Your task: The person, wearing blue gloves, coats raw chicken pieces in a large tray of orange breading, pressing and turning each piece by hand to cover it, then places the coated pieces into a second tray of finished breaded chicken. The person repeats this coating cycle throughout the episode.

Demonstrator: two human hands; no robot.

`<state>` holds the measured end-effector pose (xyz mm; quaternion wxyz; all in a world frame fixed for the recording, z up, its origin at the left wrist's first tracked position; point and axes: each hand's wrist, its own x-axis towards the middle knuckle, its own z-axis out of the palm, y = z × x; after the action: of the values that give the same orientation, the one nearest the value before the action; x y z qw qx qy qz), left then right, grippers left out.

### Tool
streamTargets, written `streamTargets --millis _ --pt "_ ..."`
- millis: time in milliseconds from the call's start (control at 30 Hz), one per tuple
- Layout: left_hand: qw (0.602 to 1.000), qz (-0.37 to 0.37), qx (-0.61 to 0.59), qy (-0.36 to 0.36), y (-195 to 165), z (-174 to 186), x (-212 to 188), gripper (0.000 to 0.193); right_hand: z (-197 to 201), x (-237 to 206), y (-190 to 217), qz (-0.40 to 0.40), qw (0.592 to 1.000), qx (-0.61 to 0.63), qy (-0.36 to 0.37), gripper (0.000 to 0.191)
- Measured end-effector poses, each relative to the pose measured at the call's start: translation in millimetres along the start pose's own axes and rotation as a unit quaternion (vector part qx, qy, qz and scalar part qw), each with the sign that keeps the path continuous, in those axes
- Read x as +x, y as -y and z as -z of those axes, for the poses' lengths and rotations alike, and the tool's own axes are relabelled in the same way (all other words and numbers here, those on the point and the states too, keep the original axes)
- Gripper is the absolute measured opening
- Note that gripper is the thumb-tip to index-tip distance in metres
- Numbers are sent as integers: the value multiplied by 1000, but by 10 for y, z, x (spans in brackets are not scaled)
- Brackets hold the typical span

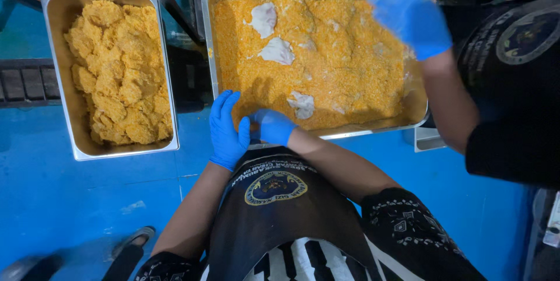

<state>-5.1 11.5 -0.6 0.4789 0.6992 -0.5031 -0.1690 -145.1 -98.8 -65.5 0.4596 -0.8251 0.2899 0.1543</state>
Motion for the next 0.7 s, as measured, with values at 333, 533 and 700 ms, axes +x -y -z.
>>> streamTargets --millis 333,533,700 --pt "1000 -1 -9 24 11 -2 21 54 785 -369 -798 11 950 -102 -294 49" --pt "999 -12 -8 35 -2 7 32 52 838 -568 -749 -35 953 -56 -294 39" --pt "999 -10 -16 42 -10 8 48 53 823 -627 -698 -71 954 46 -288 30"
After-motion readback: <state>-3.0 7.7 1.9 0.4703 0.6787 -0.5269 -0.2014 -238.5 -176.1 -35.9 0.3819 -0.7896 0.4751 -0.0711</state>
